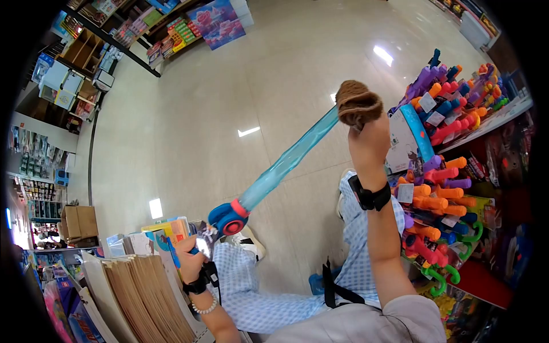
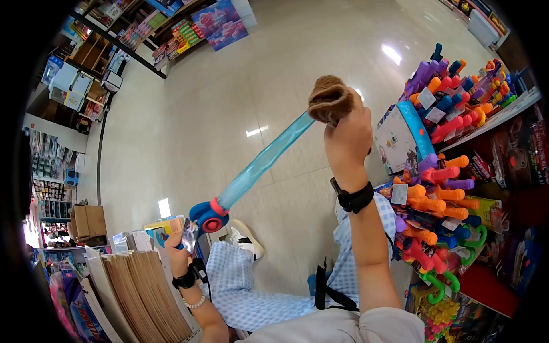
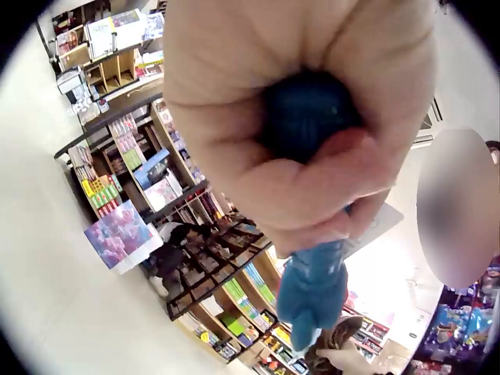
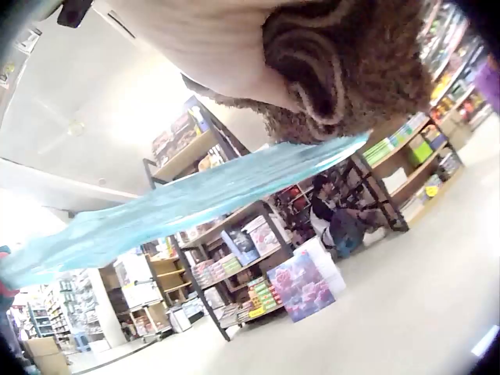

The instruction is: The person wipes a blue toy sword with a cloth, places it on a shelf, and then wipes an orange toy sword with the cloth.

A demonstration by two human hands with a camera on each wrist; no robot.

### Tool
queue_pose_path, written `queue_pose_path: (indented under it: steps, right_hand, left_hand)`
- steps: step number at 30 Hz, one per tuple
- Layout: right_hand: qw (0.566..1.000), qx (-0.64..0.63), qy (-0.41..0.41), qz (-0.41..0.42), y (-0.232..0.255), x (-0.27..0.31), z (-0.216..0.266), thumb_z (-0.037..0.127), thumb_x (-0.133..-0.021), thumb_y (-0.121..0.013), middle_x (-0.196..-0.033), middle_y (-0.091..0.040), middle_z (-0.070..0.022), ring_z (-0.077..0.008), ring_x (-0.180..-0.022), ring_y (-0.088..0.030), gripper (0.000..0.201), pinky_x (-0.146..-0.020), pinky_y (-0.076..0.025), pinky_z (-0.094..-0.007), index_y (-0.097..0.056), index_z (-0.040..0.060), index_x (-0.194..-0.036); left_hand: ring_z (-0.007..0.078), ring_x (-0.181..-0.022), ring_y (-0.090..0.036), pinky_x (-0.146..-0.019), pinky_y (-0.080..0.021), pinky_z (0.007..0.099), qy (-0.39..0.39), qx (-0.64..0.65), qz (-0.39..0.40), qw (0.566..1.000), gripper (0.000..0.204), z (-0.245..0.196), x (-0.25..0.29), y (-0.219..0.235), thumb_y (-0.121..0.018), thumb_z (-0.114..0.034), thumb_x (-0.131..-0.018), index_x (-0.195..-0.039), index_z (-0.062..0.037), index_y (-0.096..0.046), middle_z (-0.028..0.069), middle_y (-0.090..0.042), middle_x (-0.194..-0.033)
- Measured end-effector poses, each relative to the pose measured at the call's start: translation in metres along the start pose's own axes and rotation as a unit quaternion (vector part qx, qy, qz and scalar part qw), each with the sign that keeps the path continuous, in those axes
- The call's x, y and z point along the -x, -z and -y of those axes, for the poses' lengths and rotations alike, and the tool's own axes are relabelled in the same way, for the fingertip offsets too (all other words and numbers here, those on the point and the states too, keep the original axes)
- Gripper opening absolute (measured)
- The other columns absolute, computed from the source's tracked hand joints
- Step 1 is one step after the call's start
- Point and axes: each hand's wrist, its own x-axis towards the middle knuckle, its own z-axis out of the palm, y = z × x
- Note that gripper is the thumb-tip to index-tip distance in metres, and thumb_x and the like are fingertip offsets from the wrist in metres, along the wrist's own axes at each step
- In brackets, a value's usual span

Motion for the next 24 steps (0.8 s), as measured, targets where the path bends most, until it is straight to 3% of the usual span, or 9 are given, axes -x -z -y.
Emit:
queue_pose_path:
  steps: [1,3,6,8,11,17,20,21,24]
  right_hand:
    - [0.999,-0.002,0.008,-0.044,0.0,-0.002,-0.002,-0.005,-0.061,-0.059,-0.091,-0.054,-0.008,-0.0287,-0.084,-0.051,0.051,-0.071,-0.044,-0.0369,-0.046,0.0091,-0.108]
    - [0.998,-0.018,0.031,-0.058,-0.002,0.001,-0.001,-0.006,-0.061,-0.059,-0.092,-0.054,-0.0087,-0.0294,-0.085,-0.051,0.051,-0.073,-0.044,-0.0362,-0.047,0.0091,-0.108]
    - [0.969,-0.227,0.071,-0.062,-0.018,0.016,0.017,-0.008,-0.059,-0.059,-0.096,-0.055,-0.0112,-0.0301,-0.086,-0.052,0.052,-0.074,-0.044,-0.0344,-0.049,0.0081,-0.107]
    - [0.955,-0.278,0.105,-0.001,-0.023,0.034,0.039,-0.006,-0.057,-0.064,-0.101,-0.055,-0.0099,-0.0293,-0.086,-0.052,0.053,-0.075,-0.044,-0.0342,-0.051,0.0085,-0.106]
    - [0.946,-0.229,0.184,0.135,-0.013,0.047,0.065,-0.002,-0.051,-0.066,-0.109,-0.052,-0.0055,-0.0277,-0.08,-0.052,0.063,-0.07,-0.045,-0.0333,-0.05,0.0124,-0.111]
    - [0.845,-0.383,0.236,0.289,-0.006,0.054,0.084,0.002,-0.053,-0.068,-0.107,-0.053,-0.0074,-0.0297,-0.085,-0.053,0.058,-0.073,-0.045,-0.0342,-0.052,0.0093,-0.108]
    - [0.832,-0.454,0.191,0.255,-0.01,0.049,0.079,0.002,-0.057,-0.067,-0.106,-0.054,-0.0121,-0.0278,-0.095,-0.053,0.052,-0.08,-0.043,-0.032,-0.051,0.0046,-0.106]
    - [0.803,-0.525,0.12,0.254,-0.016,0.053,0.075,0.002,-0.062,-0.066,-0.104,-0.055,-0.0118,-0.0239,-0.096,-0.053,0.045,-0.081,-0.042,-0.0298,-0.051,0.0023,-0.104]
    - [0.872,-0.451,0.063,0.18,-0.004,0.049,0.079,0.002,-0.071,-0.061,-0.102,-0.053,-0.0113,-0.0217,-0.094,-0.051,0.035,-0.081,-0.041,-0.0306,-0.05,0.0,-0.104]
  left_hand:
    - [0.0045,-0.042,-0.042,-0.039,-0.03,0.0188,-0.001,0.001,0.0,1.0,0.014,0.006,0.003,0.004,-0.056,-0.002,-0.066,-0.078,0.0032,-0.061,-0.0007,-0.047,-0.052]
    - [0.004,-0.041,-0.042,-0.037,-0.029,0.0176,0.083,0.061,-0.03,0.994,0.01,0.018,0.009,0.011,-0.054,-0.002,-0.068,-0.075,0.0031,-0.061,-0.0015,-0.048,-0.052]
    - [0.0038,-0.041,-0.041,-0.038,-0.028,0.018,0.082,0.08,-0.027,0.993,0.008,0.004,0.006,0.005,-0.054,-0.002,-0.069,-0.072,0.0031,-0.059,-0.0017,-0.048,-0.052]
    - [0.0037,-0.042,-0.041,-0.039,-0.028,0.0184,0.071,0.055,-0.04,0.995,0.007,0.003,0.003,-0.004,-0.054,-0.002,-0.068,-0.071,0.0024,-0.058,-0.0018,-0.048,-0.053]
    - [0.0032,-0.043,-0.041,-0.039,-0.029,0.0176,0.103,0.086,-0.027,0.991,0.005,-0.003,-0.002,-0.014,-0.054,-0.003,-0.068,-0.066,0.0004,-0.056,-0.0022,-0.047,-0.052]
    - [0.0032,-0.043,-0.042,-0.039,-0.03,0.0176,0.115,0.15,-0.042,0.981,0.008,-0.011,-0.016,-0.043,-0.053,-0.005,-0.073,-0.068,0.0002,-0.056,-0.0019,-0.048,-0.053]
    - [0.0037,-0.042,-0.04,-0.039,-0.03,0.0169,0.113,0.242,-0.039,0.963,0.014,-0.017,-0.021,-0.065,-0.055,-0.013,-0.077,-0.07,-0.0002,-0.054,-0.0009,-0.048,-0.056]
    - [0.0041,-0.042,-0.04,-0.038,-0.03,0.0172,0.108,0.277,-0.027,0.954,0.017,-0.02,-0.022,-0.07,-0.054,-0.014,-0.079,-0.069,0.0009,-0.053,0.0,-0.047,-0.056]
    - [0.0048,-0.042,-0.04,-0.038,-0.03,0.0176,0.096,0.319,-0.013,0.943,0.019,-0.03,-0.023,-0.077,-0.053,-0.014,-0.079,-0.069,0.0008,-0.052,0.0009,-0.047,-0.056]
